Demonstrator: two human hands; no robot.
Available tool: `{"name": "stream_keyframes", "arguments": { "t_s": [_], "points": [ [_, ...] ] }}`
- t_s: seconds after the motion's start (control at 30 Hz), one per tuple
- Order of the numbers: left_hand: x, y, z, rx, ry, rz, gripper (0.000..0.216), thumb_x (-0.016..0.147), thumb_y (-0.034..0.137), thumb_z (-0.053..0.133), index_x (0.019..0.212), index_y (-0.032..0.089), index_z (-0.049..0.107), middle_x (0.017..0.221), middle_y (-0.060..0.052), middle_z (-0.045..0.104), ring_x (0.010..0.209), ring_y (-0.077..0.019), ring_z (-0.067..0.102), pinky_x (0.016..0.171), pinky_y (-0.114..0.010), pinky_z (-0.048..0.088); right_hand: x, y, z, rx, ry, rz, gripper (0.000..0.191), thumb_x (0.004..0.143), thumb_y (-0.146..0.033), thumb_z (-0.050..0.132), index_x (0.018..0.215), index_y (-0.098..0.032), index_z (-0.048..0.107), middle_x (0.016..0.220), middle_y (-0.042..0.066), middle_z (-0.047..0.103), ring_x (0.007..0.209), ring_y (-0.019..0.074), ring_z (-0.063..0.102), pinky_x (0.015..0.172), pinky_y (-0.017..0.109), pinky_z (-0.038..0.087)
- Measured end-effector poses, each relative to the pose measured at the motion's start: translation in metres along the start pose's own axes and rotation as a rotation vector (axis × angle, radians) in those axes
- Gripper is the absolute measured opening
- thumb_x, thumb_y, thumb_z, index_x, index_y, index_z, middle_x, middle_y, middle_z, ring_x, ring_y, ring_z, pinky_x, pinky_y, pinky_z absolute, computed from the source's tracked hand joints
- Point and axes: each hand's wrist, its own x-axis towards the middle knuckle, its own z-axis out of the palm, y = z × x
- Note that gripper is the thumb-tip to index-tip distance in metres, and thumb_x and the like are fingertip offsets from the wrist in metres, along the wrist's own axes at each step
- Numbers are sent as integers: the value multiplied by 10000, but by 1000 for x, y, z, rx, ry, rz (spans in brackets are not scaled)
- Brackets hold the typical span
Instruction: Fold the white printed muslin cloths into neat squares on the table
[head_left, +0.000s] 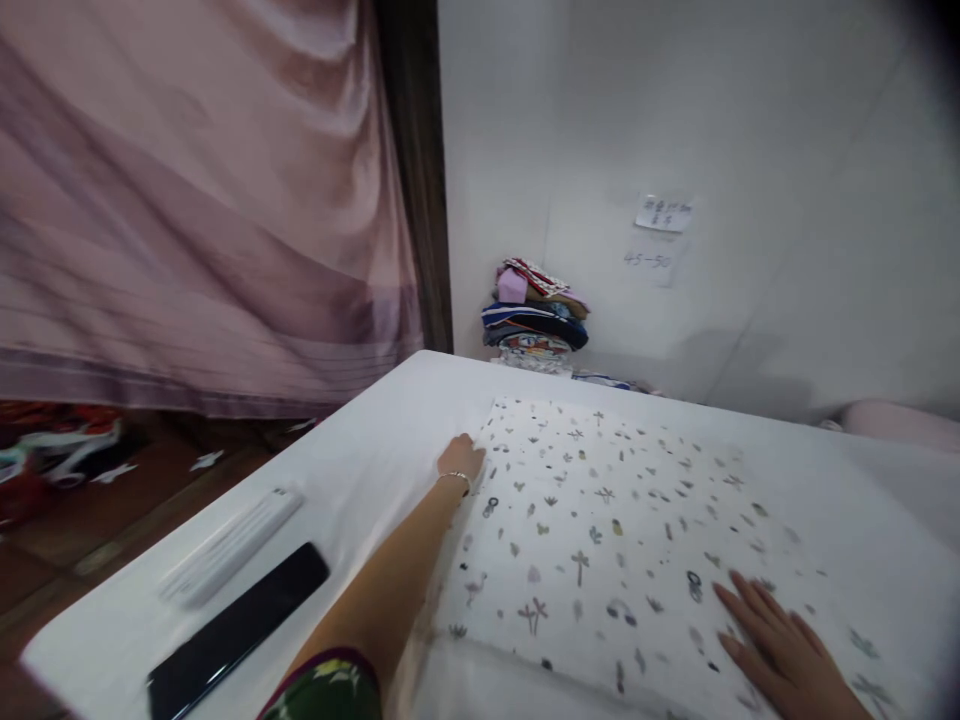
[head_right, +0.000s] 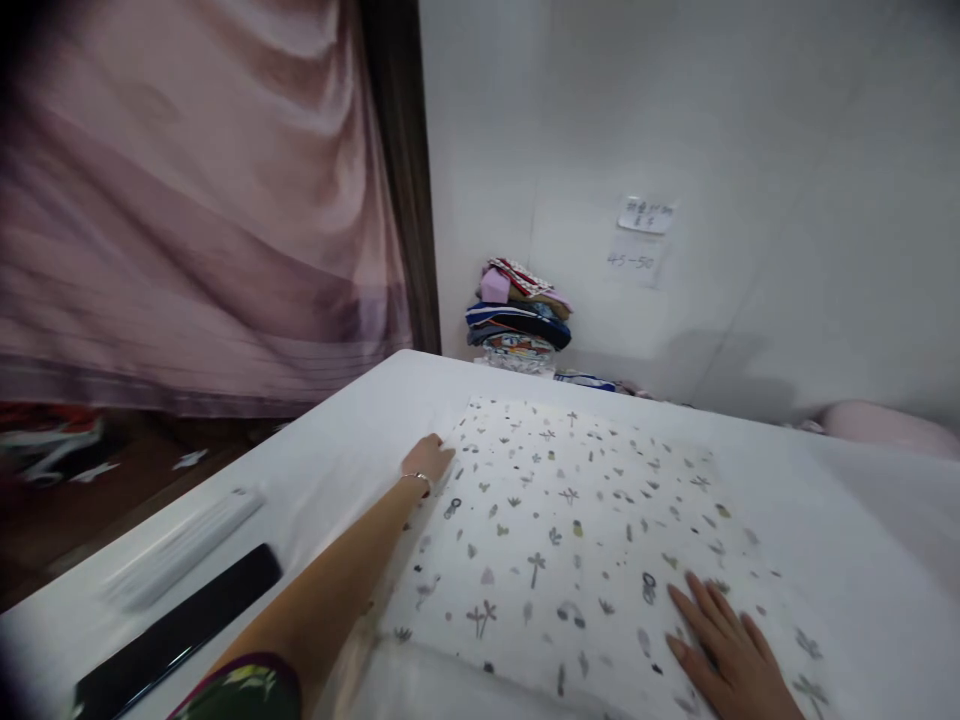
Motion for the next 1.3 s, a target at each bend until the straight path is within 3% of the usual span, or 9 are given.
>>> {"name": "stream_keyframes", "arguments": {
  "t_s": [0.07, 0.2, 0.33, 0.47, 0.57, 0.8, 1.0, 1.17, 1.3],
  "points": [
    [-5, 2, 3, 34, 49, 104, 436, 825, 381, 426, 1203, 169, 481, 1301, -132, 463, 1172, -251, 460, 921, -363, 402, 11, -16, -21, -38, -56, 21, 542, 833, -599, 359, 1347, -427, 344, 1447, -49, 239, 1327, 293, 221, 1028, 554, 299],
    [-10, -2, 15, 180, 49, 348, 549, 854, 455, 354, 1353, 225, 350, 1468, -67, 248, 1340, -255, 215, 1072, -458, 207, 37, -34, -44, -126, 26, 25, 556, 879, -575, 257, 1383, -346, 314, 1480, -13, 147, 1352, 286, 140, 1060, 549, 213],
    [-2, -8, 22, 226, -20, 267, 554, 873, 471, 254, 1385, 265, 301, 1478, -50, 223, 1356, -264, 174, 1061, -536, 166, 48, -32, -46, -129, -56, 120, 632, 860, -636, 239, 1386, -297, 328, 1474, 38, 190, 1353, 277, 152, 1072, 526, 175],
    [2, -6, 20, 214, -14, 282, 578, 872, 493, 212, 1390, 251, 296, 1477, -70, 223, 1355, -273, 173, 1055, -543, 162, 51, -32, -57, -27, -171, 182, 670, 861, -654, 165, 1407, -284, 283, 1491, 37, 114, 1368, 259, 79, 1088, 503, 110],
    [2, -4, 19, 226, 3, 280, 586, 868, 499, 213, 1392, 249, 291, 1480, -78, 211, 1352, -278, 179, 1050, -548, 165, 69, -36, -73, 0, -180, 210, 708, 859, -658, 122, 1423, -250, 248, 1499, 44, 55, 1373, 257, 19, 1094, 483, 71],
    [5, -3, 21, 293, -13, 270, 588, 866, 481, 182, 1402, 255, 265, 1486, -61, 191, 1358, -264, 161, 1043, -539, 195, 173, -40, -78, 2, -203, 120, 762, 847, -665, 108, 1445, -194, 151, 1505, 56, -25, 1371, 252, -66, 1088, 459, -17],
    [6, -3, 21, 305, 22, 267, 595, 854, 481, 197, 1394, 250, 289, 1459, -55, 268, 1346, -259, 201, 1038, -530, 223, 244, -4, -67, -8, -197, 220, 737, 859, -625, 165, 1440, -171, 158, 1507, 70, 12, 1371, 255, -33, 1076, 476, -8],
    [4, 0, 19, 305, 13, 263, 604, 854, 490, 174, 1398, 249, 281, 1460, -38, 269, 1347, -251, 200, 1046, -526, 217, 263, 20, -60, 14, -221, 272, 741, 849, -644, 144, 1439, -195, 155, 1508, 50, 5, 1368, 277, -15, 1064, 520, 38],
    [5, 0, 19, 311, 13, 273, 607, 854, 492, 173, 1397, 244, 285, 1458, -49, 271, 1344, -255, 206, 1033, -532, 231, 249, 16, -66, 43, -210, 275, 729, 846, -652, 145, 1425, -213, 211, 1507, 59, 49, 1370, 271, 12, 1065, 513, 50]
  ]
}}
